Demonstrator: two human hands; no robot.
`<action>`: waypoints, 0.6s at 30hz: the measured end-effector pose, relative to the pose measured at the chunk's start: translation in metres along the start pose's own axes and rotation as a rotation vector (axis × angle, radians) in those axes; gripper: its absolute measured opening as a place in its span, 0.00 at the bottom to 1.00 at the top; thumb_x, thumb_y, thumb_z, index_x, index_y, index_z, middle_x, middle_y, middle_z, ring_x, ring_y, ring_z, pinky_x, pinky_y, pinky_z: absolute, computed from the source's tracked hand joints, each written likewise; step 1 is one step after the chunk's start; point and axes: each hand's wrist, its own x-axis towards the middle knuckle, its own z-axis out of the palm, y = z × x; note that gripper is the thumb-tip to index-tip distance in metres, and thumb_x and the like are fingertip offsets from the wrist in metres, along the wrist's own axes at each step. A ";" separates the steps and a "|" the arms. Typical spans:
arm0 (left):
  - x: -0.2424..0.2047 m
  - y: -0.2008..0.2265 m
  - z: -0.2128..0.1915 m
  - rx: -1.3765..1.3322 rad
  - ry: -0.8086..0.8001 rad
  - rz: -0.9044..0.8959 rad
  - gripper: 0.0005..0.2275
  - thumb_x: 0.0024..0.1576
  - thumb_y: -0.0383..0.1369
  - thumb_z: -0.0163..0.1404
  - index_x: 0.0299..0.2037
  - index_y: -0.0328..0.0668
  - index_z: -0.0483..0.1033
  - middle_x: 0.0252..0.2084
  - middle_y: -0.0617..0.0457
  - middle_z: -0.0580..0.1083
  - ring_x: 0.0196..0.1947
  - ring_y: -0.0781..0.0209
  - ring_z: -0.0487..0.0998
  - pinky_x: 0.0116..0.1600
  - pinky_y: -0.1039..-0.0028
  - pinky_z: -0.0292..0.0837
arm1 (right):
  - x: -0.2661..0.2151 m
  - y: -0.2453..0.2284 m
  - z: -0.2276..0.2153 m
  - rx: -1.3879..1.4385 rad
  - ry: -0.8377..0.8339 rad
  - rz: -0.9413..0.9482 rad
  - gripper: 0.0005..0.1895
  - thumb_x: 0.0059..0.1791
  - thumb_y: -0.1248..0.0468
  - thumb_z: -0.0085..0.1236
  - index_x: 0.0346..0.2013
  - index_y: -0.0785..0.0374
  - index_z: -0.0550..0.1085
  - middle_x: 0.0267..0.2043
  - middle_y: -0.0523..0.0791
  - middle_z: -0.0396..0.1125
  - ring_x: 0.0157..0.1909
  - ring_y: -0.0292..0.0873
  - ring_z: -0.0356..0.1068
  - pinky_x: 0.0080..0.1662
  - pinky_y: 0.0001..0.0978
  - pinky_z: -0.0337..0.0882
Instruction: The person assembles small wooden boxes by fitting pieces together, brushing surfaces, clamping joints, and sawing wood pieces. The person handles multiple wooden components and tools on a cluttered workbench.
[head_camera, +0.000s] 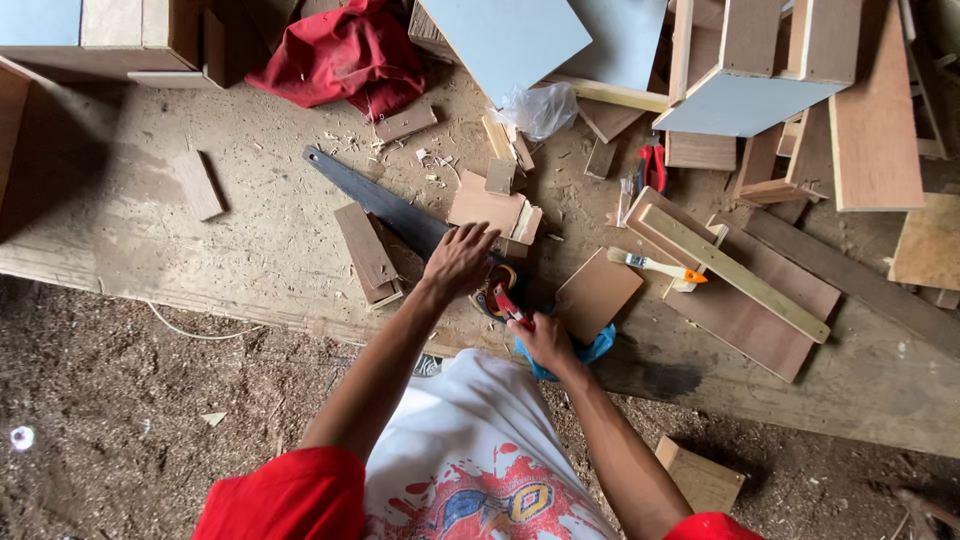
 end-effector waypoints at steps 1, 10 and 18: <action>-0.012 -0.002 0.004 0.011 0.009 -0.008 0.28 0.58 0.42 0.52 0.68 0.45 0.60 0.71 0.44 0.60 0.70 0.47 0.59 0.71 0.52 0.55 | 0.003 -0.001 0.001 0.002 -0.002 -0.030 0.26 0.47 0.43 0.63 0.33 0.67 0.76 0.31 0.58 0.73 0.36 0.59 0.77 0.39 0.48 0.74; -0.099 -0.035 0.006 0.057 0.462 -0.409 0.34 0.56 0.41 0.58 0.70 0.44 0.55 0.74 0.34 0.54 0.71 0.36 0.57 0.71 0.39 0.52 | 0.004 -0.009 -0.052 0.281 0.252 -0.158 0.13 0.46 0.56 0.69 0.38 0.59 0.77 0.35 0.41 0.78 0.38 0.35 0.77 0.42 0.29 0.77; -0.084 -0.083 -0.002 -0.503 0.396 -1.096 0.55 0.47 0.53 0.68 0.72 0.32 0.38 0.68 0.30 0.55 0.66 0.31 0.58 0.67 0.43 0.59 | 0.013 0.044 -0.156 -0.429 0.696 -0.001 0.29 0.43 0.67 0.61 0.60 0.58 0.71 0.68 0.54 0.56 0.67 0.60 0.56 0.58 0.61 0.61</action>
